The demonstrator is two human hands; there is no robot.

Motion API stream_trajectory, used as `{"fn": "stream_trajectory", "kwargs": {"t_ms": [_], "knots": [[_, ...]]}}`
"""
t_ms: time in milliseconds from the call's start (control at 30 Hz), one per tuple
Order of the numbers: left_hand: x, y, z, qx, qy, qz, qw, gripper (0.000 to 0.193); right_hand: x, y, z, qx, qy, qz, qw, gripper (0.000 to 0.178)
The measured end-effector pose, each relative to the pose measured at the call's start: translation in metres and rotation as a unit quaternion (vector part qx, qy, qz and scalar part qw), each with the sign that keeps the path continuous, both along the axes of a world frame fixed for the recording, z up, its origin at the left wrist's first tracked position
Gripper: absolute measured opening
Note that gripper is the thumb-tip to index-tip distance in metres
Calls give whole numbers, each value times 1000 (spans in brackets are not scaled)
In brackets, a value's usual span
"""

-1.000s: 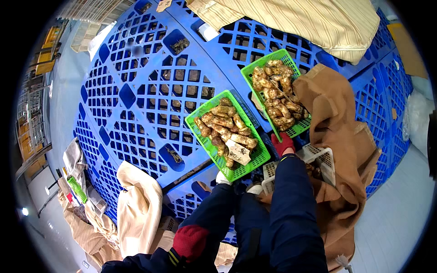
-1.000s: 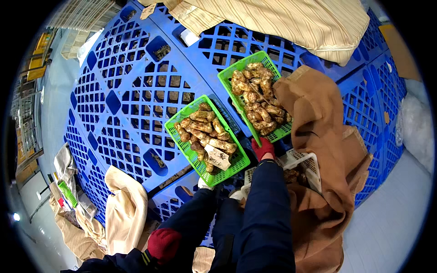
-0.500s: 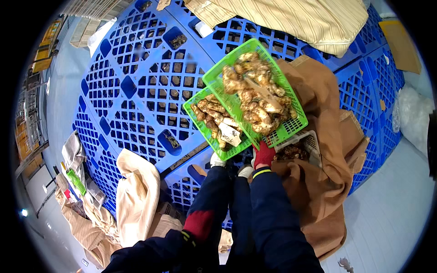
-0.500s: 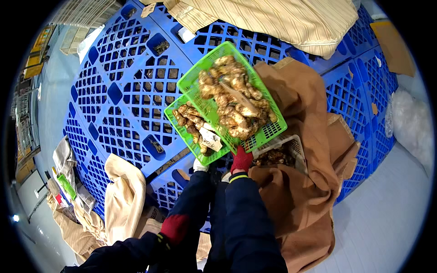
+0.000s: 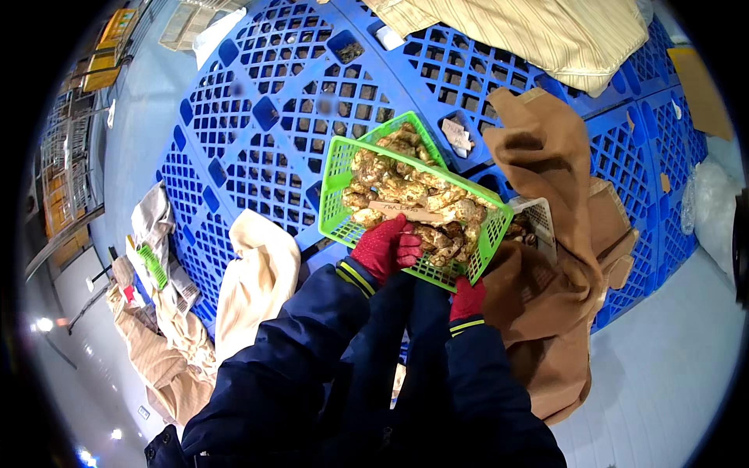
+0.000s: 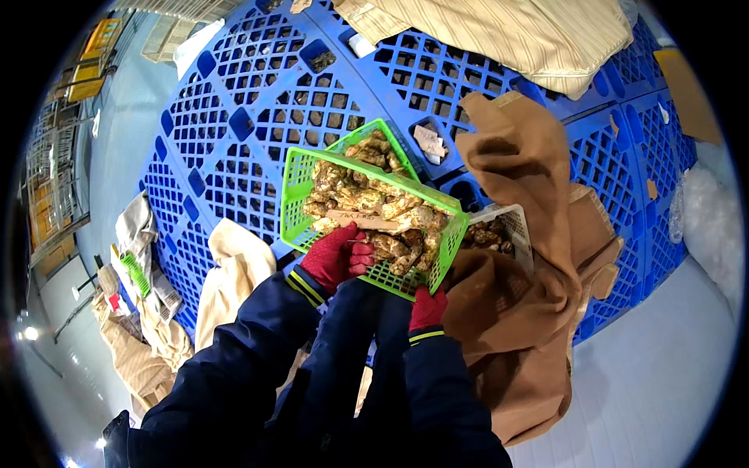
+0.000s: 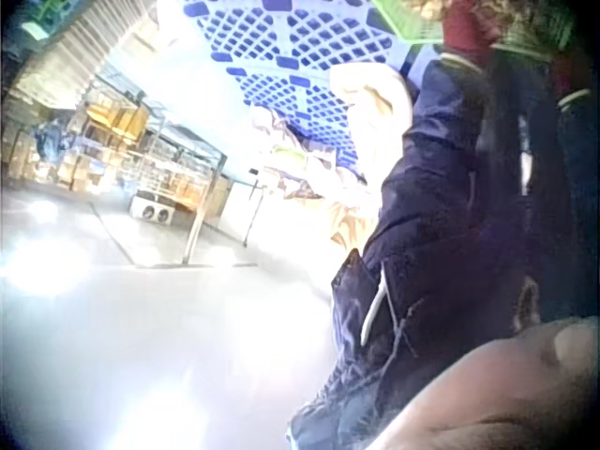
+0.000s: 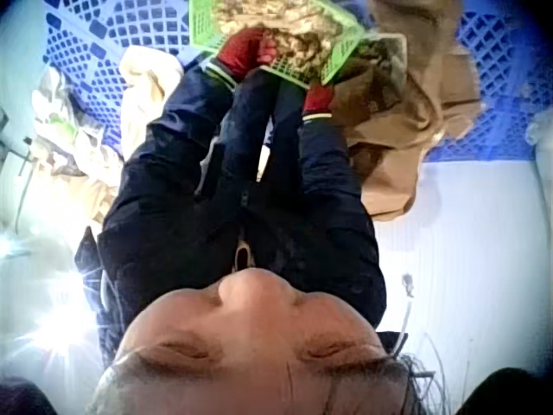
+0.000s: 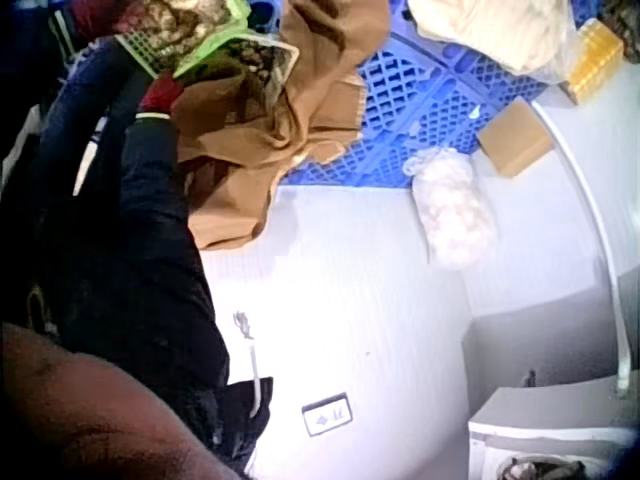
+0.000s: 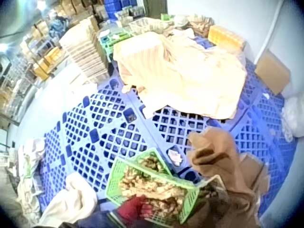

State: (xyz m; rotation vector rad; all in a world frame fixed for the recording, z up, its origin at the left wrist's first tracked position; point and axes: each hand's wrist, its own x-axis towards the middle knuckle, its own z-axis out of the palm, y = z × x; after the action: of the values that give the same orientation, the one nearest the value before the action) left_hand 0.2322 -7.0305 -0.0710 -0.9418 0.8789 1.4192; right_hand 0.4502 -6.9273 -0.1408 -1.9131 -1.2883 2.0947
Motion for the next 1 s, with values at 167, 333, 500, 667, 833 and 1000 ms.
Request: {"fn": "stream_trajectory", "kwargs": {"t_ms": [167,333,500,667,833,1000], "knots": [[43,-36,1,-27,-32,11,999,19,2,-12,32,-71,50,-117,989,39],[58,-41,20,41,18,18,999,18,-4,-5,64,-84,63,-124,987,39],[55,-34,36,-62,53,-38,996,20,1,-5,69,-103,81,-122,984,50],[45,-35,26,-23,52,-63,996,23,-7,-10,75,-96,64,-124,986,40],[26,-20,29,-104,132,-190,967,29,14,-21,43,-31,90,-164,982,38],[45,-105,31,-204,106,-230,946,50,12,-33,47,-99,64,-131,984,30]]}}
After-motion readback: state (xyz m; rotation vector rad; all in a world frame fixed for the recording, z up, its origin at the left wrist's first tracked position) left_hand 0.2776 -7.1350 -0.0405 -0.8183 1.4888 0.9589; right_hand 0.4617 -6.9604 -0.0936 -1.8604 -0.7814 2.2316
